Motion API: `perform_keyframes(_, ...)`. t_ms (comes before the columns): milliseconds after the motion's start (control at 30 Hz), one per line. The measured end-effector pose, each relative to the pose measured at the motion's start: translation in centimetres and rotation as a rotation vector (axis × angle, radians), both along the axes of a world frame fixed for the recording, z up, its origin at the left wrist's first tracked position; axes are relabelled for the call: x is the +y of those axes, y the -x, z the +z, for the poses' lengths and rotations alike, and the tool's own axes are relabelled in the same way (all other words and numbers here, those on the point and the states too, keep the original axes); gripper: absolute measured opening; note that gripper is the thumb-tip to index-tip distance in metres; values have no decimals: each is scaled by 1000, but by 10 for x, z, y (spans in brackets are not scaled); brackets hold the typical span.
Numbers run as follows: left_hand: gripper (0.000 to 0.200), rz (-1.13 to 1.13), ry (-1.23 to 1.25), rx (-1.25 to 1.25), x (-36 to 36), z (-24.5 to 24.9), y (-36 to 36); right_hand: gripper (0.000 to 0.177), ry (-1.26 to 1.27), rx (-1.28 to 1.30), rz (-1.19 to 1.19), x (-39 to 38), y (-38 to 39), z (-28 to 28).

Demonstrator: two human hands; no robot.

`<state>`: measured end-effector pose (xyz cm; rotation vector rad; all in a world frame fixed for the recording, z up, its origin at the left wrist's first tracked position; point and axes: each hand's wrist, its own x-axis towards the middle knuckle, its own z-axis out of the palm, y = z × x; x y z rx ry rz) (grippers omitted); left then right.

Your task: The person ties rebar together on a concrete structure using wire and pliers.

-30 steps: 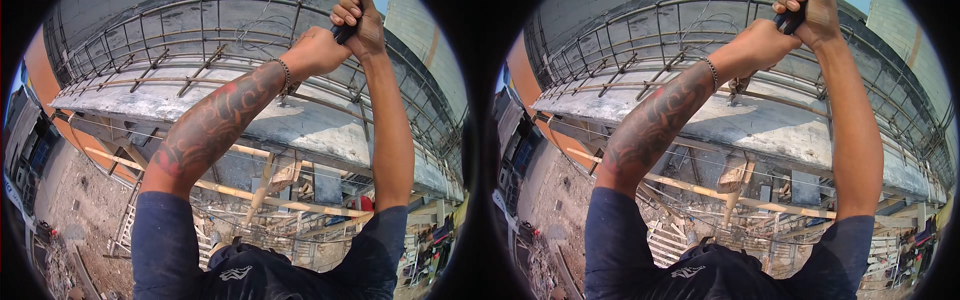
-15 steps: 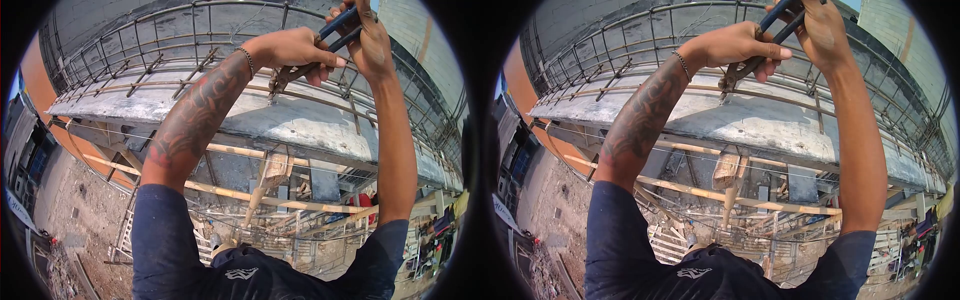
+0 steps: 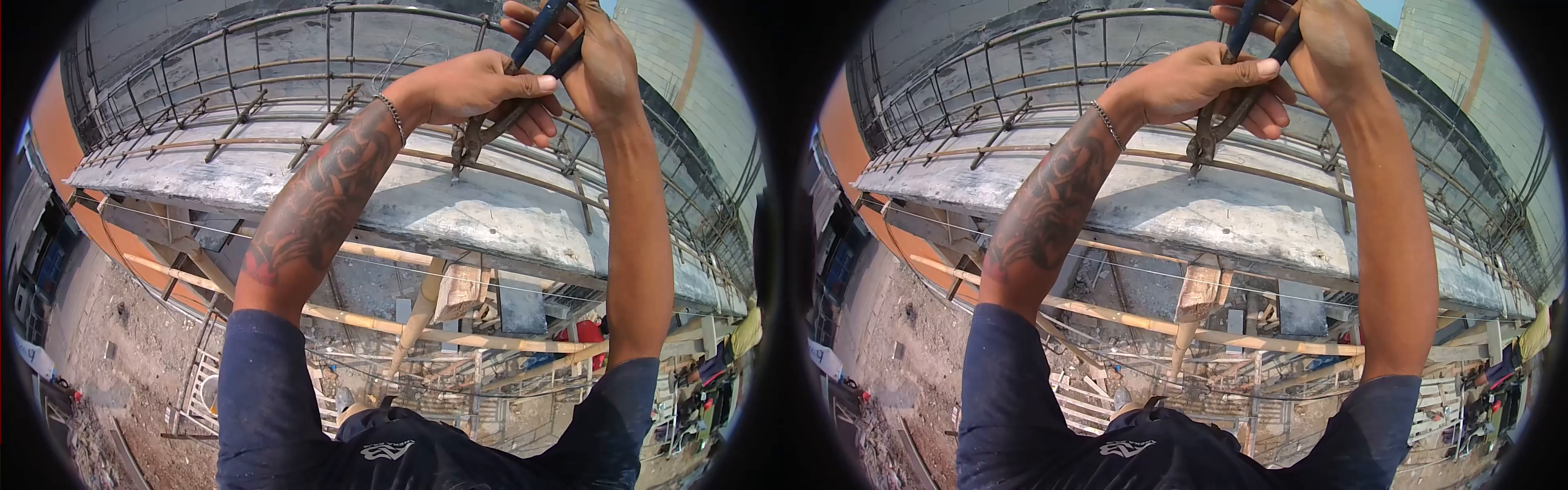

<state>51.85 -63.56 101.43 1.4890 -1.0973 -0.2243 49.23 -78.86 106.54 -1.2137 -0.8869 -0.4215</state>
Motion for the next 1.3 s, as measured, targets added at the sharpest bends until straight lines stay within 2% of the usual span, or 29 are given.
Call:
perform_keyframes(133,37,36,-49,-90,-1,-4,-1,48,-2,-2,36,2,-3,-1)
perform_keyframes(167,34,54,-102,-164,0,-3,0,46,41,-80,191,-3,-6,-2)
perform_keyframes(233,30,76,-60,-88,-6,-7,4,44,129,-221,504,-12,-12,-8)
perform_keyframes(300,29,85,-72,-86,-9,-3,5,45,120,-264,491,-12,-25,-6)
perform_keyframes(367,29,174,-38,-65,-14,-1,11,45,59,19,471,-13,-23,5)
perform_keyframes(400,29,264,-3,-43,-16,0,14,45,56,20,473,-14,-24,3)
perform_keyframes(500,28,288,-85,-85,-22,4,9,44,38,-51,537,-19,-27,-9)
perform_keyframes(567,27,244,-118,-67,-28,3,5,41,-98,-142,534,-16,-21,-14)
perform_keyframes(600,26,197,-154,-51,-32,2,3,37,-196,-62,434,-20,-12,-19)
perform_keyframes(633,26,192,-160,-49,-35,4,7,37,-202,-61,429,-28,-12,-18)
perform_keyframes(700,25,314,-303,-148,-42,7,15,42,-59,25,505,-47,-15,-16)
perform_keyframes(733,25,329,-326,-181,-46,7,15,46,-199,43,286,-42,-9,-20)
perform_keyframes(833,27,410,-421,-252,-48,7,19,46,-258,57,169,-41,-2,-23)
perform_keyframes(867,27,411,-434,-259,-45,6,17,45,-80,36,483,-55,-15,-18)
perform_keyframes(900,28,350,-366,-245,-42,3,11,45,-91,26,478,-63,-30,-25)
perform_keyframes(967,28,290,-276,-236,-33,2,4,35,-107,-206,200,-38,-28,-24)
perform_keyframes(1033,29,172,-140,-157,-22,2,0,35,-136,-50,100,-15,-9,-19)
perform_keyframes(1100,29,169,-142,-177,-12,2,-1,37,-126,-8,58,7,10,-10)
perform_keyframes(1233,27,171,-39,-47,-9,-5,8,39,-100,-16,29,14,9,-12)
perform_keyframes(1300,27,-18,-76,33,-6,-4,-3,39,-58,-69,207,8,-2,-12)
